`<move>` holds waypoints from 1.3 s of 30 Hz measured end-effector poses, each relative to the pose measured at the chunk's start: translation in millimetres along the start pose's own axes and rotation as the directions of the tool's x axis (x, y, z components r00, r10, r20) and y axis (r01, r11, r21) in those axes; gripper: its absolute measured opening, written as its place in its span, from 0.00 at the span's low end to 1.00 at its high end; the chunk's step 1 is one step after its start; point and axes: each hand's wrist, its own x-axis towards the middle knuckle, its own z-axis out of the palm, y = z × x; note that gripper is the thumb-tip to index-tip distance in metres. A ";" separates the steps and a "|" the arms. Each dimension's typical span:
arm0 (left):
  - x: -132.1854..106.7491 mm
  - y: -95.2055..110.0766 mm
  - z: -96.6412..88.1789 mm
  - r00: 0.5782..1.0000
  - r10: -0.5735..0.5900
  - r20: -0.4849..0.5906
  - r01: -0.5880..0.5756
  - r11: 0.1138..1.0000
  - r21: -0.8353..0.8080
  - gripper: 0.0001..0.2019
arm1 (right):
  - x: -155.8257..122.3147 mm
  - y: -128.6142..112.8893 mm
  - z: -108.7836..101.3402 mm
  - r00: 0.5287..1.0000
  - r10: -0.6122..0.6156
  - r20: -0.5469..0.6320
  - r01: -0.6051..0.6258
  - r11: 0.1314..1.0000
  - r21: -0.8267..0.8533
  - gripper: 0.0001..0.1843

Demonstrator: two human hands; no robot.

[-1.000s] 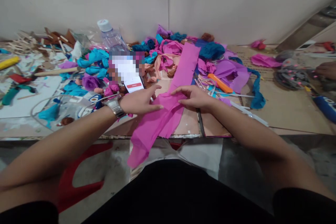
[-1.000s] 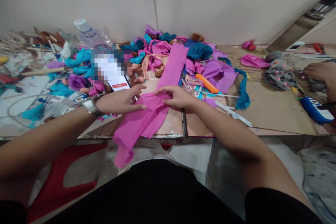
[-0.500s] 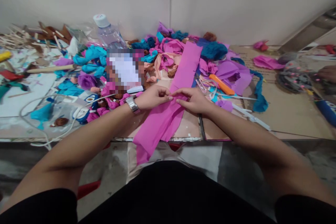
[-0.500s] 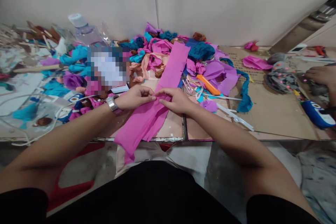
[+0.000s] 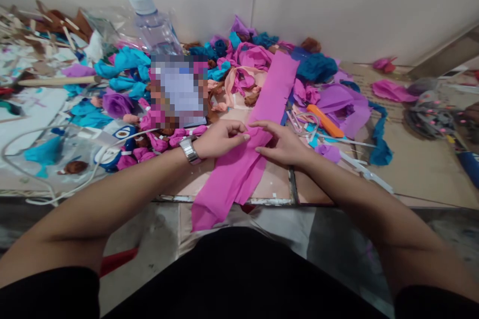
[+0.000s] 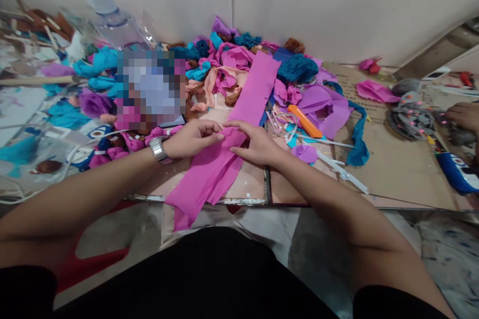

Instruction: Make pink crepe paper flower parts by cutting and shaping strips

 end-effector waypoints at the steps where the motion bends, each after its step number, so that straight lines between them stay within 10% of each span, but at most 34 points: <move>1: -1.0 0.4 -0.2 1.000 0.006 -0.010 -0.006 1.000 0.026 0.17 | -0.1 0.6 0.3 1.000 0.003 -0.003 -0.003 1.000 -0.002 0.32; 8: -14.9 14.2 0.9 0.958 0.265 -0.107 -0.114 0.698 0.707 0.11 | 0.1 1.0 2.8 1.000 0.008 -0.009 -0.008 1.000 -0.005 0.31; 14: -22.0 14.9 8.1 0.916 0.346 -0.201 -0.055 0.606 0.794 0.08 | -0.3 -2.6 5.4 0.999 0.035 0.004 -0.035 0.998 0.059 0.30; 27: -16.5 7.2 5.4 0.894 0.414 -0.169 -0.134 0.608 0.783 0.05 | -2.3 -9.6 1.4 0.999 0.021 0.048 -0.021 1.000 -0.008 0.36; 39: -2.3 -6.7 -4.9 0.929 0.194 -0.316 -0.035 0.894 0.447 0.14 | -8.1 -30.1 5.3 0.913 -0.227 0.339 0.188 0.972 0.144 0.18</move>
